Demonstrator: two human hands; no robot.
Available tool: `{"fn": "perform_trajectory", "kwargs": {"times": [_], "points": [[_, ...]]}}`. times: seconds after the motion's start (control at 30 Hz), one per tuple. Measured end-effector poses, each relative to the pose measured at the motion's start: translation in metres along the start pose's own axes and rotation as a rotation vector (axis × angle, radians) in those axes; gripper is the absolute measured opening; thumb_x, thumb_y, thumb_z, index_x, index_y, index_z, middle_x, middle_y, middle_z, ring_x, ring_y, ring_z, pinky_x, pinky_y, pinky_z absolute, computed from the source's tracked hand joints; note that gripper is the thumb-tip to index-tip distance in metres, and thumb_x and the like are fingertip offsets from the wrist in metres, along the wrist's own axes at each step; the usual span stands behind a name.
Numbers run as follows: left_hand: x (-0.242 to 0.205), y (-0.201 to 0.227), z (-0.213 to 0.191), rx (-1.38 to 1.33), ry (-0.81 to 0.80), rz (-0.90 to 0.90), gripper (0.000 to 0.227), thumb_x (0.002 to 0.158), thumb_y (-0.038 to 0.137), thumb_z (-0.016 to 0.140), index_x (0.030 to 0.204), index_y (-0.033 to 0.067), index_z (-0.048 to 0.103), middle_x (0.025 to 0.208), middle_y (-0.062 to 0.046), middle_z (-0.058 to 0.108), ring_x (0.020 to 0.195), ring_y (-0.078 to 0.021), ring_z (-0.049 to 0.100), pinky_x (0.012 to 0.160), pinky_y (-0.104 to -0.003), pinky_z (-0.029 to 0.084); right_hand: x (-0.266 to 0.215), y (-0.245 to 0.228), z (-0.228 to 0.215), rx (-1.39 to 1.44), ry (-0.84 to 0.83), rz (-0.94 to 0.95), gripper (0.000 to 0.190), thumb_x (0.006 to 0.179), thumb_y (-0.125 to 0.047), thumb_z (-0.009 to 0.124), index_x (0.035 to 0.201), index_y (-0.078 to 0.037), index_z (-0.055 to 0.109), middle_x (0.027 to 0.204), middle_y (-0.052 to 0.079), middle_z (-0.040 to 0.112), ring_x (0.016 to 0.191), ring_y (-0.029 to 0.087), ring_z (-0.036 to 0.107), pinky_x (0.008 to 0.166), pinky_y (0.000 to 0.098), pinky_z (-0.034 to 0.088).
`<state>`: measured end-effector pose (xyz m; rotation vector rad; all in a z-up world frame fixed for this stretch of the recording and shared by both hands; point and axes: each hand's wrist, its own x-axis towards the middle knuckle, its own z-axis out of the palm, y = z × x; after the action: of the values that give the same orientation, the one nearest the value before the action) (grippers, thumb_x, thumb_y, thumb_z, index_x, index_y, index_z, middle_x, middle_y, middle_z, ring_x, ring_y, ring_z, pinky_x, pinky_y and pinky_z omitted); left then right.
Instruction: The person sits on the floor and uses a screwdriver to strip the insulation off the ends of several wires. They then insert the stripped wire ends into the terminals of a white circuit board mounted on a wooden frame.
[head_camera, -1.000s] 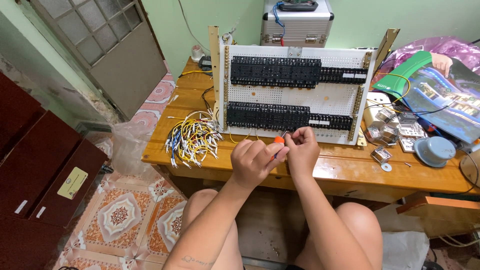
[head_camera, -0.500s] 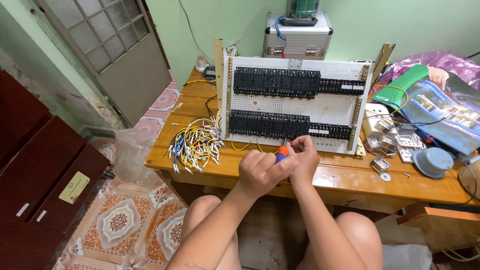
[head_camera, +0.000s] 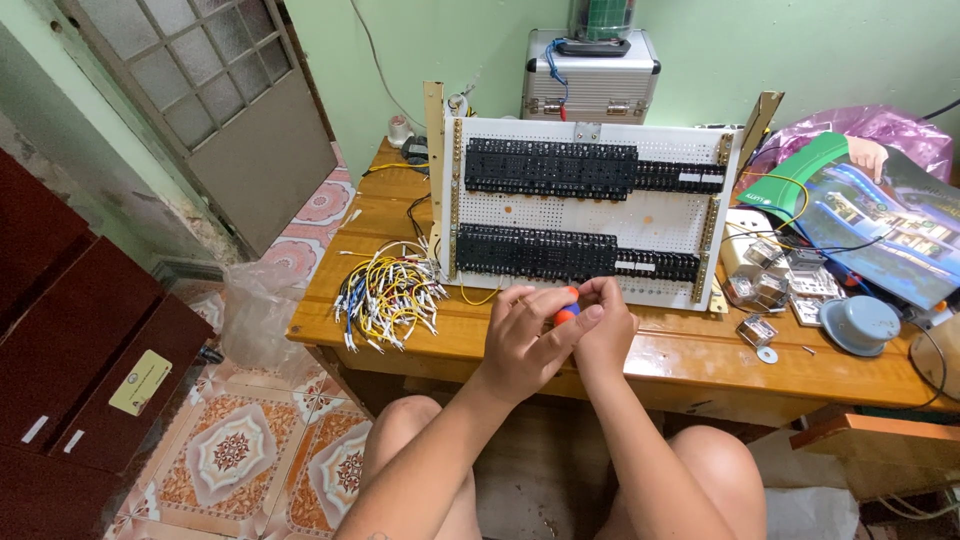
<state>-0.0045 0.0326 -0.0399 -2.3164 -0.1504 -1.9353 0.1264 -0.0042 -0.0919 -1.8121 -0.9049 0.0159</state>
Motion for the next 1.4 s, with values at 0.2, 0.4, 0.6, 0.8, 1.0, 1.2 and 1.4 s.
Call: {"fn": "perform_trajectory", "kwargs": {"times": [0.2, 0.4, 0.6, 0.8, 1.0, 1.2, 1.4], "points": [[0.001, 0.009, 0.002, -0.045, -0.103, -0.024, 0.048, 0.100, 0.014, 0.049, 0.148, 0.0187, 0.055, 0.143, -0.012, 0.059, 0.131, -0.0269, 0.062, 0.118, -0.054, 0.033, 0.008, 0.000, 0.010, -0.212, 0.022, -0.142, 0.014, 0.085, -0.028, 0.065, 0.085, -0.014, 0.065, 0.070, 0.011, 0.070, 0.080, 0.036, 0.072, 0.083, 0.0443, 0.050], [0.010, 0.015, -0.006, 0.088, -0.043, -0.076, 0.011, 0.095, 0.022, 0.068, 0.105, 0.0280, 0.068, 0.116, -0.003, 0.055, 0.114, -0.0273, 0.060, 0.107, -0.064, 0.041, 0.007, 0.023, 0.008, -0.081, -0.052, -0.043, 0.034, 0.082, -0.052, 0.046, 0.090, -0.032, 0.072, 0.070, -0.006, 0.069, 0.078, 0.021, 0.069, 0.086, 0.0256, 0.046], [-0.002, 0.012, 0.001, 0.036, -0.045, -0.063, 0.047, 0.098, 0.006, 0.052, 0.141, 0.0227, 0.061, 0.135, -0.005, 0.062, 0.120, -0.0217, 0.066, 0.113, -0.058, 0.035, 0.013, 0.042, 0.028, -0.305, -0.019, -0.100, 0.016, 0.079, -0.039, 0.065, 0.084, -0.024, 0.064, 0.068, 0.001, 0.068, 0.082, 0.027, 0.070, 0.082, 0.0337, 0.043], [-0.005, 0.013, 0.002, 0.097, 0.053, -0.008, 0.019, 0.100, 0.032, 0.066, 0.117, 0.0254, 0.072, 0.111, -0.003, 0.060, 0.106, -0.0262, 0.065, 0.105, -0.064, 0.043, 0.013, 0.046, 0.020, -0.148, -0.110, -0.097, 0.035, 0.069, -0.050, 0.070, 0.096, -0.028, 0.070, 0.078, -0.003, 0.073, 0.087, 0.023, 0.071, 0.084, 0.0285, 0.040], [-0.002, 0.018, 0.010, 0.084, 0.050, 0.003, 0.033, 0.101, 0.015, 0.055, 0.131, 0.0196, 0.069, 0.131, -0.006, 0.066, 0.119, -0.0236, 0.068, 0.108, -0.060, 0.041, 0.014, 0.048, 0.028, -0.240, -0.084, -0.113, 0.023, 0.082, -0.041, 0.071, 0.098, -0.026, 0.068, 0.075, 0.000, 0.073, 0.090, 0.025, 0.072, 0.088, 0.0360, 0.042], [-0.005, 0.017, 0.013, 0.097, 0.121, 0.029, 0.019, 0.089, 0.023, 0.079, 0.108, 0.0264, 0.075, 0.123, -0.007, 0.060, 0.112, -0.0298, 0.066, 0.098, -0.060, 0.052, 0.011, 0.028, 0.010, -0.167, -0.152, -0.078, 0.031, 0.081, -0.045, 0.070, 0.101, -0.023, 0.069, 0.080, 0.002, 0.075, 0.091, 0.027, 0.072, 0.090, 0.0349, 0.041], [-0.007, 0.015, 0.016, -0.047, 0.052, 0.021, 0.035, 0.100, 0.011, 0.058, 0.131, 0.0208, 0.067, 0.129, -0.009, 0.064, 0.118, -0.0261, 0.069, 0.110, -0.059, 0.043, 0.013, 0.036, 0.019, -0.390, -0.143, -0.143, 0.018, 0.091, -0.046, 0.066, 0.096, -0.029, 0.070, 0.075, -0.004, 0.072, 0.085, 0.018, 0.071, 0.088, 0.0302, 0.041]]}}
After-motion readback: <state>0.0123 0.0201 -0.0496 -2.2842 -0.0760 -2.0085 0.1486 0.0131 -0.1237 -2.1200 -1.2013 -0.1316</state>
